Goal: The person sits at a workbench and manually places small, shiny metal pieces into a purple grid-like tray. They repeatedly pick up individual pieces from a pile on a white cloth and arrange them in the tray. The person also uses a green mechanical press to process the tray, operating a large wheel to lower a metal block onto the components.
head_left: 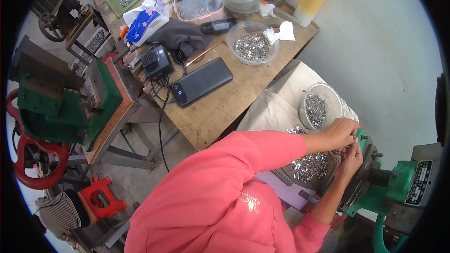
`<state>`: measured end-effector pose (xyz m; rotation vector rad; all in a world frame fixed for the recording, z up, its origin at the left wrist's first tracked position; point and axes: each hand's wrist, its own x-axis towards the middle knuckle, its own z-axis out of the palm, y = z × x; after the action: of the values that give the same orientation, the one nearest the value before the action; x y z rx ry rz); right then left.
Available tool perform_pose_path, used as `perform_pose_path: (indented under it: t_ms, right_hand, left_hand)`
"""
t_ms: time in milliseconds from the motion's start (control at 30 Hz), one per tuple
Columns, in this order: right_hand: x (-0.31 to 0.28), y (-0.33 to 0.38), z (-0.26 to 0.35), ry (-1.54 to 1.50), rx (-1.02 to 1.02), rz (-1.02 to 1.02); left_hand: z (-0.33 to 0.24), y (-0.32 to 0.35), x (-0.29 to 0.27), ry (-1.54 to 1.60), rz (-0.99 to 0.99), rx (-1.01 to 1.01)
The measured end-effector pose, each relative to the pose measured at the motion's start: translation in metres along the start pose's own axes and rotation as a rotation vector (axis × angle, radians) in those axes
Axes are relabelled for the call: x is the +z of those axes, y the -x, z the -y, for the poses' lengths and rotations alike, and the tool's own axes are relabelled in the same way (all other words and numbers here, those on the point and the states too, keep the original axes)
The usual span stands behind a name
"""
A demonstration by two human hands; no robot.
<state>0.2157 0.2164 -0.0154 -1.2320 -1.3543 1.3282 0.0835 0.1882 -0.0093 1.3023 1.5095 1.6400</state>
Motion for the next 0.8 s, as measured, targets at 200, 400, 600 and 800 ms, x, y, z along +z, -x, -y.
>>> perform_pose_path:
  t_ms: [200,400,600,800]
  right_hand:
    - [-0.008,-0.003,0.004,-0.244,0.166,0.036]
    - [-0.002,-0.002,0.009,-0.186,0.191,0.010]
    - [-0.017,-0.015,-0.005,0.162,-0.016,0.000]
    - [-0.025,-0.023,-0.024,0.440,-0.233,0.018]
  left_hand:
    - [0.007,0.000,0.007,0.127,0.047,-0.070]
    - [0.008,0.006,0.002,0.077,0.064,-0.046]
    - [0.018,0.005,0.002,-0.291,0.110,0.109]
    - [0.018,0.018,-0.009,-0.321,0.087,0.220]
